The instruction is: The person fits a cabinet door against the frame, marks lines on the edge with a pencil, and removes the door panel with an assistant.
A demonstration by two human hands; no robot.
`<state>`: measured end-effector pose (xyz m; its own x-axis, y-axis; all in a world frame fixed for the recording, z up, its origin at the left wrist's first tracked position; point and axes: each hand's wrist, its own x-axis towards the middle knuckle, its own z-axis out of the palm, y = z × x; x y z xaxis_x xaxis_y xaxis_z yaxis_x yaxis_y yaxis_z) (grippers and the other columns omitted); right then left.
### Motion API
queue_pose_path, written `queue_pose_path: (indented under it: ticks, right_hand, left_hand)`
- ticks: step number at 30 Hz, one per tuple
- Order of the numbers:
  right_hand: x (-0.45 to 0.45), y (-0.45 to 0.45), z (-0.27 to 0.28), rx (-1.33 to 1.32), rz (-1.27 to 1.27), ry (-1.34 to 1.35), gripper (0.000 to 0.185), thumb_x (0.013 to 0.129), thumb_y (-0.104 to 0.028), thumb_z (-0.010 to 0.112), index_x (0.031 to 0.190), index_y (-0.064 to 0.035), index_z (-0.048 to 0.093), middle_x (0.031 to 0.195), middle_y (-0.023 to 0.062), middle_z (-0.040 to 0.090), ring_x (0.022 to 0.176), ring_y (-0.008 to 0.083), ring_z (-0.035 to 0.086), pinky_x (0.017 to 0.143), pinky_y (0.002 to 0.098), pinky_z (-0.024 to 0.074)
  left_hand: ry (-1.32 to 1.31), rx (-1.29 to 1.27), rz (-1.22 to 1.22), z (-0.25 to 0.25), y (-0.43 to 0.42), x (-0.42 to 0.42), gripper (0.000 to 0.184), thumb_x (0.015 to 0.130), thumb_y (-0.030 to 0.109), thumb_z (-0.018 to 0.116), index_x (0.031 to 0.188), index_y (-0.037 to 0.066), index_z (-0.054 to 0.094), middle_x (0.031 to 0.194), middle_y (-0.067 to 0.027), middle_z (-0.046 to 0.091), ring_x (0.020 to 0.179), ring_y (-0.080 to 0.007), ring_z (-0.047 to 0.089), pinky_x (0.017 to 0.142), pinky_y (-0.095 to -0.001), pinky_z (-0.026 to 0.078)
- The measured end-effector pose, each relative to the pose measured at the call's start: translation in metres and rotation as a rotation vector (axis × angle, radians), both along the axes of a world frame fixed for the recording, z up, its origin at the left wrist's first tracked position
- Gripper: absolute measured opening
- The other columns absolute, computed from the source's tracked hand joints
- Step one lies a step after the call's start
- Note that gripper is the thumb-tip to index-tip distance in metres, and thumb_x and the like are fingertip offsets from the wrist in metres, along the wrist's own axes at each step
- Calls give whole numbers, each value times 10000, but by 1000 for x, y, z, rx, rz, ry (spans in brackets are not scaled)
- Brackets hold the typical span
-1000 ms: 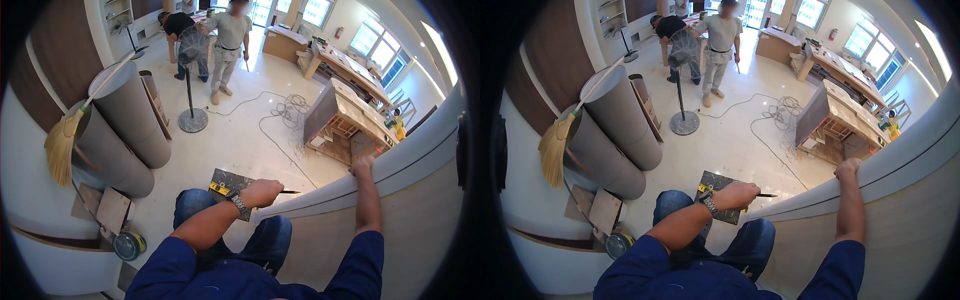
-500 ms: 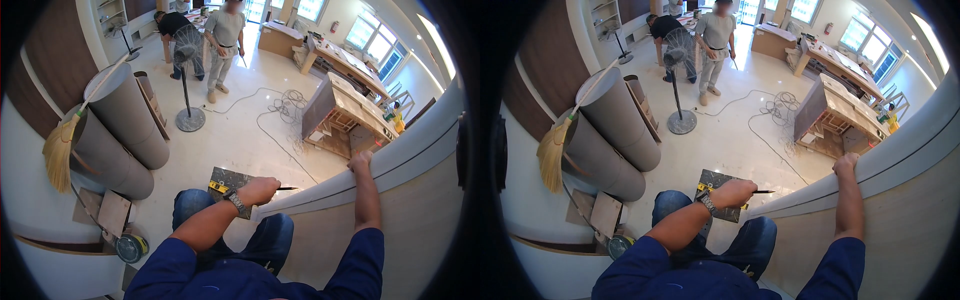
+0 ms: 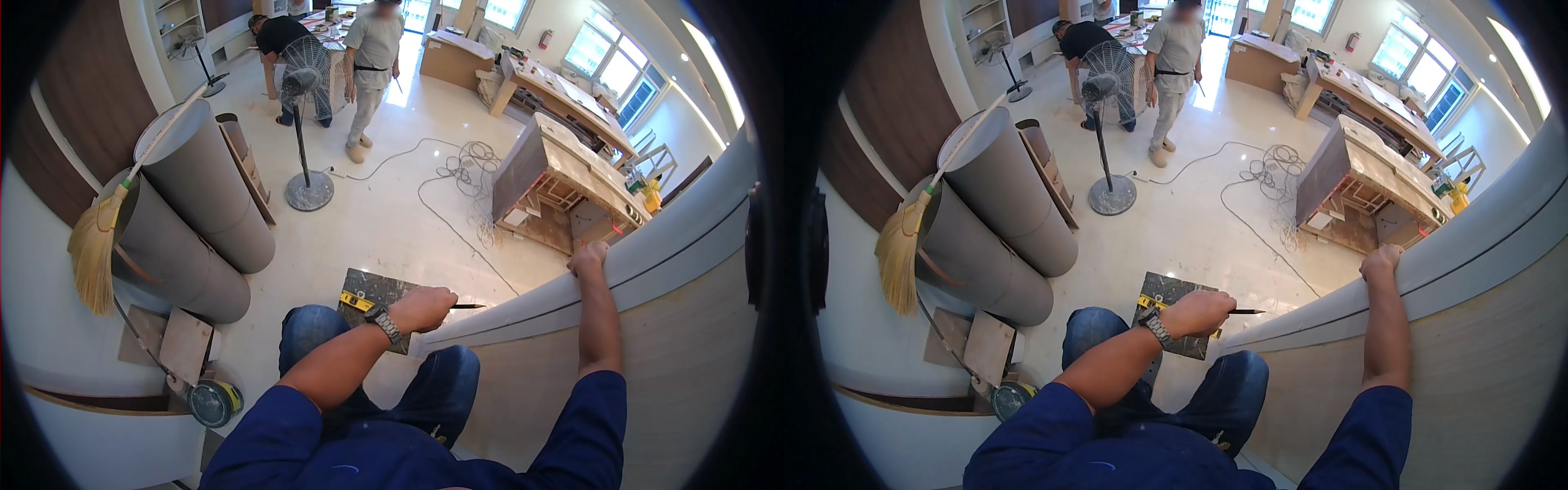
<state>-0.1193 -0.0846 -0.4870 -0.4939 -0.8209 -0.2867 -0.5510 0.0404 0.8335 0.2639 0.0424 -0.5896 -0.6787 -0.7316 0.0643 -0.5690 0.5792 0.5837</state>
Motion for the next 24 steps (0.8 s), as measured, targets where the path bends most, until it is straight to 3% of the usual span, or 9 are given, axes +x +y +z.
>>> queue_pose_path:
  ticks: [24]
  right_hand:
    - [-2, -3, -3, 26, 0, -6, 377, 875, -484, 631, 1156, -263, 749, 1211, -9, 717, 1128, 212, 670, 869, 461, 509]
  left_hand:
    - [-38, 12, -4, -4, 3, 0, 124, 886, 123, 563, 905, 14, 620, 936, -178, 651, 912, -375, 658, 803, -479, 525]
